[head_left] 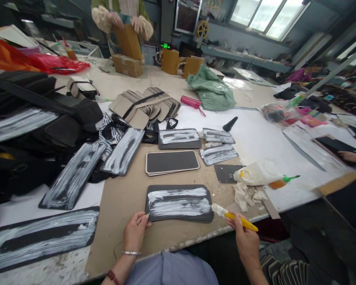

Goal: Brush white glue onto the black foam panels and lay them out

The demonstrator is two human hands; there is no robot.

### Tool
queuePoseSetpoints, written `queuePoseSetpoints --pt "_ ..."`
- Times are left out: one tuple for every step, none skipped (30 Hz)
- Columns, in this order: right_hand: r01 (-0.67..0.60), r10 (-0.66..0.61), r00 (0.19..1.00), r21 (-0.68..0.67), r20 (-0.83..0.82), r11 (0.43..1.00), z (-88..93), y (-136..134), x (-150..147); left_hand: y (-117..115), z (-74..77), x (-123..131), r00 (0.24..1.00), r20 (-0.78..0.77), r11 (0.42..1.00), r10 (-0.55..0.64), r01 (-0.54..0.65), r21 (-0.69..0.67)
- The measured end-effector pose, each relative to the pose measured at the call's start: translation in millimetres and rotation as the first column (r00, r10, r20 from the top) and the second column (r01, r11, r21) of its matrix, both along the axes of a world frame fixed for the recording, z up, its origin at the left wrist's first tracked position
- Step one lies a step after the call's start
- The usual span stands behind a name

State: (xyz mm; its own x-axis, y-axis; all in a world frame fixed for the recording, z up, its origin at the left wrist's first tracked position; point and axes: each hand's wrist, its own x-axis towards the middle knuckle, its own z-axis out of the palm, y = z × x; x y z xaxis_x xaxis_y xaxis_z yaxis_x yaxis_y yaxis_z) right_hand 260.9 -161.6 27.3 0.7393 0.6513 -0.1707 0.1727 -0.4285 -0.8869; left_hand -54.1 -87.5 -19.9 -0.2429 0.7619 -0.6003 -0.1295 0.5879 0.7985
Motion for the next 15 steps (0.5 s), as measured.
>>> queuePoseSetpoints --pt "-0.018 0.018 0.999 0.025 -0.031 1.0 2.2 3 -1 0 -0.1 0 1.0 -0.007 1.0 0.003 -0.003 0.002" --pt "-0.041 0.045 0.996 0.052 -0.072 0.998 3.7 7 -4 -1 -0.3 1 1.0 -0.012 1.0 0.006 -0.006 0.004" --pt "-0.061 0.07 0.99 0.082 -0.118 0.995 4.0 14 -8 -1 -0.5 1 1.0 -0.015 1.0 0.008 -0.007 0.006" --pt "-0.071 0.09 0.982 0.115 -0.167 0.991 2.9 22 -12 -2 -0.7 1 1.0 -0.016 1.0 0.009 -0.009 0.006" --pt "-0.069 0.1 0.972 0.148 -0.213 0.987 0.4 30 -16 -2 -0.9 0 1.0 -0.018 1.0 0.006 -0.006 0.005" --pt "-0.053 0.096 0.963 0.172 -0.252 0.984 -3.1 39 -17 -2 -1.1 0 1.0 -0.02 1.0 0.001 -0.001 0.003" --pt "-0.032 0.084 0.956 0.184 -0.282 0.982 -7.3 48 -17 -2 -1.2 0 1.0 -0.024 1.0 -0.004 0.004 -0.001" --pt "-0.01 0.067 0.952 0.189 -0.3 0.982 -11.4 54 -14 -1 -1.3 -1 1.0 -0.03 1.0 -0.007 0.007 -0.004" --pt "0.011 0.048 0.95 0.188 -0.308 0.982 -14.8 59 -9 -1 -1.4 -1 0.999 -0.036 1.0 -0.009 0.009 -0.006" --pt "0.032 0.027 0.952 0.186 -0.306 0.982 -17.0 61 -3 0 -1.4 -1 0.999 -0.043 1.0 -0.009 0.008 -0.007" --pt "0.05 0.007 0.955 0.186 -0.295 0.981 -17.7 61 5 0 -1.2 0 0.999 -0.048 1.0 -0.009 0.008 -0.008" --pt "0.065 -0.009 0.96 0.19 -0.279 0.98 -16.8 60 13 0 -0.6 0 0.998 -0.057 1.0 -0.005 0.004 -0.008" --pt "0.073 -0.019 0.965 0.196 -0.262 0.978 -14.7 56 20 -1 0.6 1 0.998 -0.07 1.0 -0.003 0.002 -0.008" --pt "0.076 -0.025 0.969 0.2 -0.245 0.977 -11.7 52 26 -2 2.6 1 0.996 -0.086 1.0 -0.005 0.005 -0.003" --pt "0.077 -0.029 0.973 0.199 -0.231 0.977 -8.2 48 32 -3 5.7 1 0.994 -0.108 1.0 -0.015 0.015 0.005"
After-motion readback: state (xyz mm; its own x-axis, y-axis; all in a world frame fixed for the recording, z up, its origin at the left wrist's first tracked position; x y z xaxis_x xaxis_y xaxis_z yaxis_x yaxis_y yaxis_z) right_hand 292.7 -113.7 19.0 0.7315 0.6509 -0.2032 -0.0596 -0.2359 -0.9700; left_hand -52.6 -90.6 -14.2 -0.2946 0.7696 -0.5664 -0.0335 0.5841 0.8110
